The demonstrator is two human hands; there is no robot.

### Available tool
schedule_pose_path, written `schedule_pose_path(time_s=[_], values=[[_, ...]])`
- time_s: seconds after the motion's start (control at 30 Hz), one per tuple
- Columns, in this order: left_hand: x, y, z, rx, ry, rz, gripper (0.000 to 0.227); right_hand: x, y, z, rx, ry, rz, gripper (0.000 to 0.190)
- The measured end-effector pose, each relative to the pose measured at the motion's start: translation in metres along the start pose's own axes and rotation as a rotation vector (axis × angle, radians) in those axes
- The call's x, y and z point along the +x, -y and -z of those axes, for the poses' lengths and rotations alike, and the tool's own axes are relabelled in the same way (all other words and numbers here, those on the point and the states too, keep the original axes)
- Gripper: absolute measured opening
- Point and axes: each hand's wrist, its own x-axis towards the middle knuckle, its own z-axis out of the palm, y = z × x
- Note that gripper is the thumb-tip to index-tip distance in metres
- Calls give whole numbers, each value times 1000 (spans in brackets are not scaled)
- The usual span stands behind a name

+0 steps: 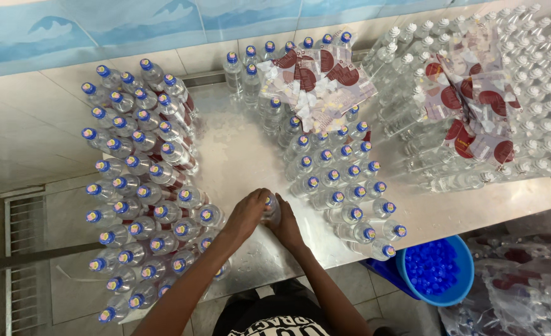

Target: The person repeatedly picks up clear plastic water bottles from a metal table, applies a red and white paper label to the neck of each bottle, and places the labeled bottle back on the table. The person handles the bottles and labels by hand throughout the process.

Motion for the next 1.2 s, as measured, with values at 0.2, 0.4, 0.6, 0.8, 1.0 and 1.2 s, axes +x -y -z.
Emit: schedule_pose_path(time_s=[0.2,0.4,0.6,0.8,1.0,1.2], values=[[26,97,12,95,-107,34,41,-18,87,64,-25,-125,135,70],[23,174,61,359,-213,160,39,55,92,119,-248,-368,516,55],[-3,218,66,472,-180,180,32,185,89,193,-524,-422,533,57],[-18,214,59,515,-163,233,29,255,69,212,-730,-286,229,75],[-20,198,80,291,-90,256,39,267,42,207,-715,-363,236,80],[-20,185,78,342,-109,273,52,284,-2,205,-754,-488,384,69]])
